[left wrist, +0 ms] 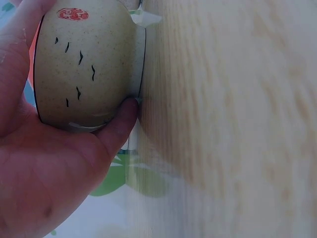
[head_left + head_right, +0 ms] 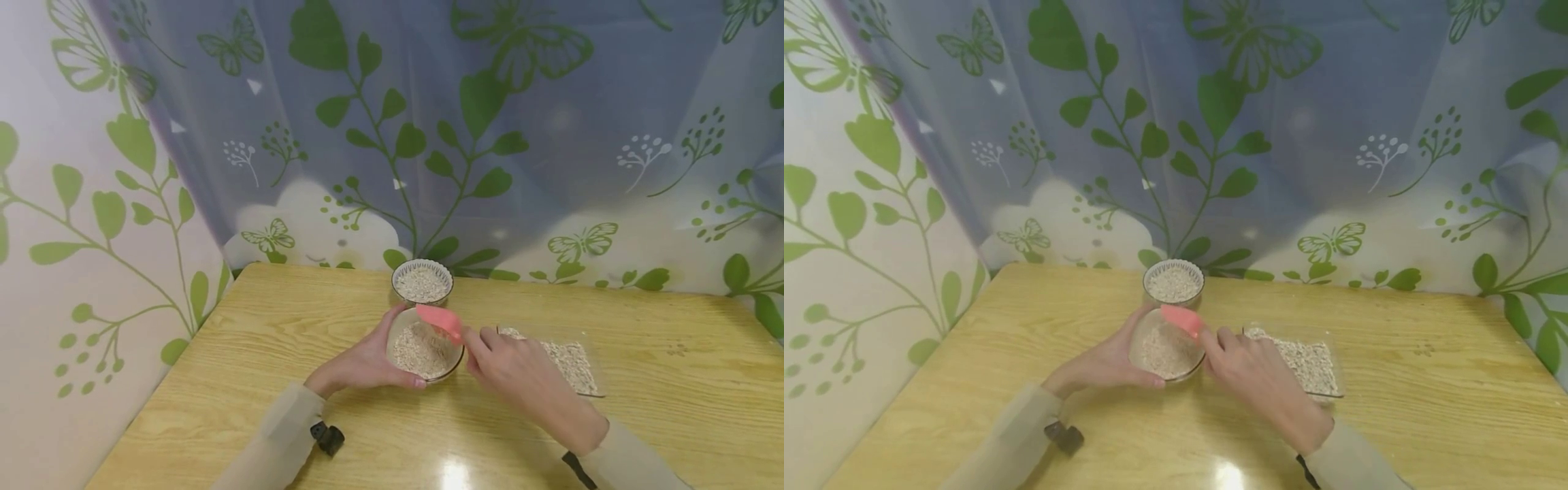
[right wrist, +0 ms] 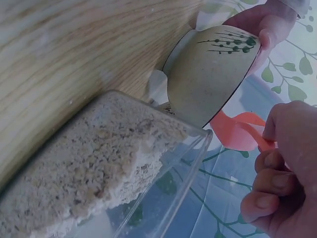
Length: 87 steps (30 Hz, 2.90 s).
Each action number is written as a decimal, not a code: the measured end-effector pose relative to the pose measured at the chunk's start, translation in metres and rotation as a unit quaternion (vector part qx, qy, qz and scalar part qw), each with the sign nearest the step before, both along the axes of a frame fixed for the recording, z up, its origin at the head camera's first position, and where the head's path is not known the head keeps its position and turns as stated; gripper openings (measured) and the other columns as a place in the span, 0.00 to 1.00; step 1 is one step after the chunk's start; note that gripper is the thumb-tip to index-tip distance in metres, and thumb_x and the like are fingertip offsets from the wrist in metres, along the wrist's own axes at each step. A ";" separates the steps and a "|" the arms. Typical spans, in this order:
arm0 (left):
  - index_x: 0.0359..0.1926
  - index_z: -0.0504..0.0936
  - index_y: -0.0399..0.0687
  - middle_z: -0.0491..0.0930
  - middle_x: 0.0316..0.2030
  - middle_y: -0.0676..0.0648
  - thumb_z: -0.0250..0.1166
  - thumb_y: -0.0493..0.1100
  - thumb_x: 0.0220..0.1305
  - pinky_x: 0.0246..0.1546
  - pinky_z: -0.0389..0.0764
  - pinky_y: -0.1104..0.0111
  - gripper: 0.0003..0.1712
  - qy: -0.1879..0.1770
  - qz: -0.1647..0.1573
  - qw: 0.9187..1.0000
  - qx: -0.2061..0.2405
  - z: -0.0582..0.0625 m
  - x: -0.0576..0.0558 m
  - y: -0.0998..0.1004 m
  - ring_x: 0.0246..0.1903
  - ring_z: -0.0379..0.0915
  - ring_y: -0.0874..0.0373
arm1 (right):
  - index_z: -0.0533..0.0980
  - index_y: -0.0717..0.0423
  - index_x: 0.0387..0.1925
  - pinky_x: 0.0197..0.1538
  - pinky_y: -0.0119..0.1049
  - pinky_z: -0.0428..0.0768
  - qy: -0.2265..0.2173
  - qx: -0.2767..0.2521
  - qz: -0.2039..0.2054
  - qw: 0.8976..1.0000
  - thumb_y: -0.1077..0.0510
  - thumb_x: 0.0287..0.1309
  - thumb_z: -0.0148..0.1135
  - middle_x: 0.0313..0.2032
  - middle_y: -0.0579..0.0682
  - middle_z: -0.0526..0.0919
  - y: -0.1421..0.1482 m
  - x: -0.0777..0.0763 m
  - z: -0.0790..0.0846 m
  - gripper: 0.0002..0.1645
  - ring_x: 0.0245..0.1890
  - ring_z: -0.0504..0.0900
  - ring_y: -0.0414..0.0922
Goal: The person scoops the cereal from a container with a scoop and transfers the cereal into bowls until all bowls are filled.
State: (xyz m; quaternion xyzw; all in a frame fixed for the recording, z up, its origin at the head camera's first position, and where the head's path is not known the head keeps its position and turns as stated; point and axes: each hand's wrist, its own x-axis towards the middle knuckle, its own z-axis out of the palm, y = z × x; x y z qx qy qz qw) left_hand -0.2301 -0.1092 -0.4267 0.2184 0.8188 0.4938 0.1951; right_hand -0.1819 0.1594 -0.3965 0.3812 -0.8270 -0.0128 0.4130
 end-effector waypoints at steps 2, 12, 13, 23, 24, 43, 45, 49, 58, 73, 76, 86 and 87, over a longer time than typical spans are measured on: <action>0.82 0.37 0.64 0.59 0.75 0.43 0.85 0.54 0.43 0.72 0.64 0.43 0.78 0.000 0.000 1.000 0.001 0.000 0.000 0.000 0.72 0.61 0.46 | 0.70 0.57 0.35 0.18 0.21 0.43 0.005 0.012 -0.005 1.000 0.61 0.70 0.34 0.18 0.42 0.59 0.001 0.001 0.000 0.15 0.17 0.46 0.32; 0.82 0.38 0.63 0.61 0.73 0.43 0.84 0.52 0.44 0.71 0.66 0.42 0.77 0.005 -0.005 1.000 0.011 0.000 -0.001 0.000 0.71 0.62 0.46 | 0.69 0.56 0.36 0.18 0.22 0.42 0.010 0.037 -0.011 0.999 0.58 0.77 0.24 0.19 0.43 0.59 0.007 0.002 0.000 0.23 0.17 0.47 0.32; 0.82 0.38 0.64 0.61 0.73 0.43 0.84 0.52 0.44 0.71 0.65 0.42 0.76 0.003 -0.004 1.000 0.010 0.001 0.000 0.000 0.71 0.62 0.46 | 0.70 0.56 0.37 0.18 0.21 0.42 0.009 0.029 -0.008 1.000 0.58 0.77 0.24 0.19 0.43 0.60 0.008 0.001 -0.001 0.24 0.17 0.47 0.32; 0.82 0.41 0.63 0.60 0.74 0.41 0.85 0.55 0.43 0.71 0.66 0.42 0.76 0.023 0.003 1.000 -0.017 0.001 0.000 -0.001 0.71 0.61 0.45 | 0.76 0.57 0.45 0.17 0.19 0.55 -0.266 -0.167 -0.009 0.949 0.64 0.65 0.58 0.17 0.37 0.69 0.009 0.007 -0.001 0.08 0.15 0.56 0.26; 0.82 0.41 0.63 0.60 0.74 0.42 0.85 0.55 0.42 0.71 0.66 0.42 0.76 0.027 0.003 0.999 -0.020 0.000 -0.001 -0.001 0.71 0.62 0.45 | 0.75 0.56 0.46 0.16 0.19 0.56 -0.316 -0.196 -0.014 0.928 0.65 0.64 0.59 0.16 0.37 0.67 0.009 0.008 0.000 0.09 0.14 0.56 0.26; 0.82 0.48 0.50 0.58 0.74 0.37 0.79 0.56 0.55 0.72 0.68 0.48 0.64 0.142 0.015 0.990 -0.017 0.019 0.001 -0.008 0.73 0.61 0.42 | 0.74 0.59 0.52 0.16 0.32 0.62 -0.559 -0.369 -0.081 0.738 0.57 0.74 0.51 0.17 0.44 0.65 0.060 0.010 0.027 0.12 0.14 0.57 0.36; 0.82 0.49 0.52 0.58 0.76 0.38 0.78 0.56 0.56 0.73 0.67 0.49 0.62 0.166 0.020 0.986 -0.018 0.023 0.002 -0.006 0.74 0.59 0.43 | 0.73 0.60 0.52 0.15 0.33 0.63 -0.561 -0.373 -0.087 0.734 0.56 0.75 0.51 0.19 0.46 0.68 0.070 0.012 0.028 0.13 0.14 0.57 0.36; 0.80 0.55 0.64 0.61 0.75 0.46 0.78 0.58 0.55 0.72 0.68 0.47 0.58 0.207 0.033 0.978 -0.025 0.030 0.007 0.000 0.74 0.61 0.46 | 0.74 0.60 0.53 0.15 0.34 0.63 -0.563 -0.373 -0.111 0.729 0.55 0.76 0.50 0.20 0.45 0.68 0.091 0.014 0.030 0.15 0.14 0.56 0.36; 0.78 0.58 0.72 0.63 0.72 0.53 0.78 0.62 0.53 0.72 0.66 0.46 0.56 0.244 0.027 0.969 -0.029 0.040 0.011 0.020 0.73 0.60 0.52 | 0.73 0.62 0.55 0.15 0.34 0.64 -0.596 -0.347 -0.143 0.710 0.54 0.74 0.50 0.15 0.40 0.60 0.125 0.017 0.029 0.17 0.13 0.56 0.35; 0.80 0.54 0.69 0.58 0.77 0.52 0.74 0.66 0.57 0.72 0.68 0.45 0.56 0.217 -0.012 0.975 -0.048 0.050 0.021 0.071 0.76 0.58 0.49 | 0.75 0.58 0.48 0.28 0.37 0.67 -0.646 -0.244 -0.160 0.706 0.51 0.74 0.54 0.45 0.56 0.79 0.145 0.014 0.019 0.14 0.29 0.70 0.41; 0.80 0.53 0.68 0.58 0.77 0.52 0.73 0.65 0.58 0.74 0.65 0.46 0.55 0.209 -0.024 0.977 -0.043 0.051 0.026 0.083 0.77 0.56 0.50 | 0.76 0.56 0.46 0.30 0.38 0.67 -0.642 -0.224 -0.175 0.712 0.50 0.75 0.54 0.47 0.55 0.79 0.153 0.013 0.021 0.14 0.31 0.72 0.42; 0.81 0.51 0.67 0.60 0.74 0.52 0.73 0.63 0.59 0.69 0.72 0.56 0.56 0.216 -0.021 0.975 -0.052 0.036 0.046 0.138 0.73 0.59 0.57 | 0.77 0.56 0.48 0.34 0.37 0.68 -0.625 -0.194 -0.209 0.727 0.51 0.77 0.49 0.49 0.56 0.81 0.174 0.014 0.032 0.15 0.35 0.75 0.43; 0.81 0.50 0.67 0.59 0.74 0.52 0.73 0.63 0.58 0.69 0.72 0.57 0.57 0.218 -0.016 0.974 -0.056 0.034 0.048 0.143 0.73 0.59 0.57 | 0.77 0.56 0.48 0.34 0.37 0.68 -0.622 -0.192 -0.212 0.729 0.51 0.77 0.49 0.49 0.56 0.81 0.175 0.014 0.034 0.15 0.36 0.75 0.44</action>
